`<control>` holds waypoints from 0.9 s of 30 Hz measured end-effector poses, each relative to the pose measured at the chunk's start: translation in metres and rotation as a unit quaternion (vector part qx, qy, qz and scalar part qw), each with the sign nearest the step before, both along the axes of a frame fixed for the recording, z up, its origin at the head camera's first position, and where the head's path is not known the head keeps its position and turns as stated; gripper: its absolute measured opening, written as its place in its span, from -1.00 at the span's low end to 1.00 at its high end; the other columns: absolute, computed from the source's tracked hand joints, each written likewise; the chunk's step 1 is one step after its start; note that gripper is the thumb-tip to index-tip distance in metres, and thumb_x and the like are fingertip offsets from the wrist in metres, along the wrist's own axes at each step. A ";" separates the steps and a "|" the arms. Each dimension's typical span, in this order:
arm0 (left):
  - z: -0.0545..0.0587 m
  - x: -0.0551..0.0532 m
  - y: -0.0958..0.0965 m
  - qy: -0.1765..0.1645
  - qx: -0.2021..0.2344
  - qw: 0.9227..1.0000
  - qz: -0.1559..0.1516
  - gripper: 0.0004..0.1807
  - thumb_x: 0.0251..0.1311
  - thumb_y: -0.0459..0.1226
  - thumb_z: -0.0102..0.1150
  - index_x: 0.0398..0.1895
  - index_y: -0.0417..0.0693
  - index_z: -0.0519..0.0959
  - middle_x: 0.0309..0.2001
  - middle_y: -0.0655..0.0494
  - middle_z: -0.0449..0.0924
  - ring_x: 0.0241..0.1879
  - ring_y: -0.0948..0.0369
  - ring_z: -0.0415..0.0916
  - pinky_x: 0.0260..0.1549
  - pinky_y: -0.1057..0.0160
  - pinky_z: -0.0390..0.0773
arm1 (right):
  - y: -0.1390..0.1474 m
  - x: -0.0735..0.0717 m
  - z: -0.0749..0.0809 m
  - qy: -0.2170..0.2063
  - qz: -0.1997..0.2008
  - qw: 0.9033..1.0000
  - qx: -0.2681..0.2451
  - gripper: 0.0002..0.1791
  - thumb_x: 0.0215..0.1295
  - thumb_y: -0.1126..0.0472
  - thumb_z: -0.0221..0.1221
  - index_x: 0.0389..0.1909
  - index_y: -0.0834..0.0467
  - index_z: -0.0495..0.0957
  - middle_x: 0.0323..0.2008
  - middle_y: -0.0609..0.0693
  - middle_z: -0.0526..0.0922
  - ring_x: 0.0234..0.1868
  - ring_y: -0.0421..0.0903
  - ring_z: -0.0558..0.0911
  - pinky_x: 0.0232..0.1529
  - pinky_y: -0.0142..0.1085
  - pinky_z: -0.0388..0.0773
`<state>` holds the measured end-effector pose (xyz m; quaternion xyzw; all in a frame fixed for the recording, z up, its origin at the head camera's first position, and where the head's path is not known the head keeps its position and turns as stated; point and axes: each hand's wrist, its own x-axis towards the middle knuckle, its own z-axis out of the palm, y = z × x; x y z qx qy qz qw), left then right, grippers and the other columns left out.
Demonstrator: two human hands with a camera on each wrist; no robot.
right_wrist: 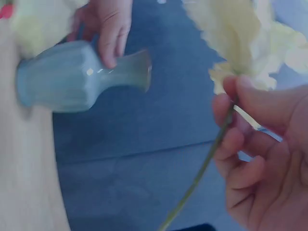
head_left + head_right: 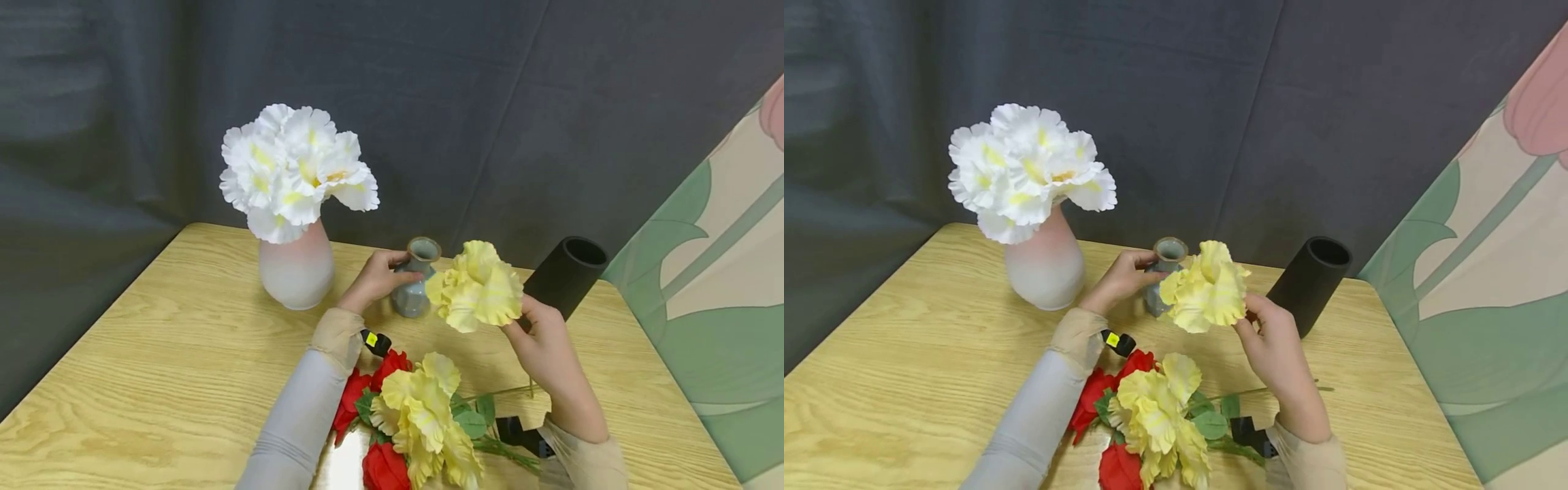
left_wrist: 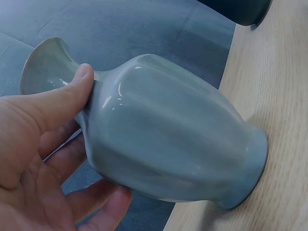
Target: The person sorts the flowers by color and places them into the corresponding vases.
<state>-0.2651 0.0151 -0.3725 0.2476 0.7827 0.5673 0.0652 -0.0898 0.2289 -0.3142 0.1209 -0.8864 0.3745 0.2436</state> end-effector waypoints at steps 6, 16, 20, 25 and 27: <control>-0.003 0.000 -0.001 -0.006 -0.004 1.000 0.010 -0.53 0.18 -0.29 0.39 0.17 -0.20 0.61 0.18 -0.10 0.63 0.23 0.01 0.53 0.25 0.06 0.50 | -0.008 0.003 0.008 0.055 -0.024 0.997 -0.050 -0.79 0.23 0.57 0.19 -0.14 0.38 0.66 -0.42 -0.40 0.52 -0.62 -0.36 0.32 -0.64 -0.48 0.27; -0.003 0.000 -0.006 -0.008 -0.005 1.000 0.012 -0.53 0.19 -0.28 0.38 0.18 -0.18 0.61 0.20 -0.08 0.61 0.25 0.02 0.51 0.26 0.05 0.49 | -0.018 0.009 0.019 0.132 -0.038 0.982 -0.127 -0.75 0.24 0.61 0.12 -0.12 0.37 0.64 -0.30 -0.44 0.61 -0.40 -0.39 0.48 -0.34 -0.59 0.38; -0.005 0.001 -0.006 -0.012 -0.007 1.000 0.018 -0.52 0.17 -0.28 0.39 0.19 -0.17 0.61 0.20 -0.07 0.61 0.25 0.01 0.52 0.25 0.05 0.50 | -0.022 0.007 0.019 0.166 -0.002 0.969 -0.184 -0.64 0.16 0.69 0.03 -0.18 0.28 0.62 -0.30 -0.29 0.63 -0.35 -0.32 0.48 -0.30 -0.54 0.40; -0.006 0.001 -0.007 -0.010 -0.003 1.000 0.018 -0.54 0.17 -0.29 0.40 0.16 -0.17 0.62 0.18 -0.07 0.63 0.24 0.01 0.52 0.25 0.05 0.50 | -0.028 0.003 0.021 0.176 0.064 0.942 -0.280 -0.58 0.19 0.69 -0.06 -0.07 0.29 0.59 -0.19 -0.15 0.66 -0.17 -0.26 0.58 -0.16 -0.51 0.51; -0.006 0.000 -0.006 -0.008 -0.003 1.000 0.016 -0.55 0.17 -0.28 0.39 0.16 -0.16 0.63 0.17 -0.07 0.64 0.23 0.02 0.53 0.25 0.06 0.50 | -0.030 0.003 0.022 0.181 0.051 0.942 -0.278 -0.64 0.25 0.63 -0.01 -0.03 0.30 0.57 -0.18 -0.15 0.65 -0.15 -0.26 0.59 -0.12 -0.50 0.52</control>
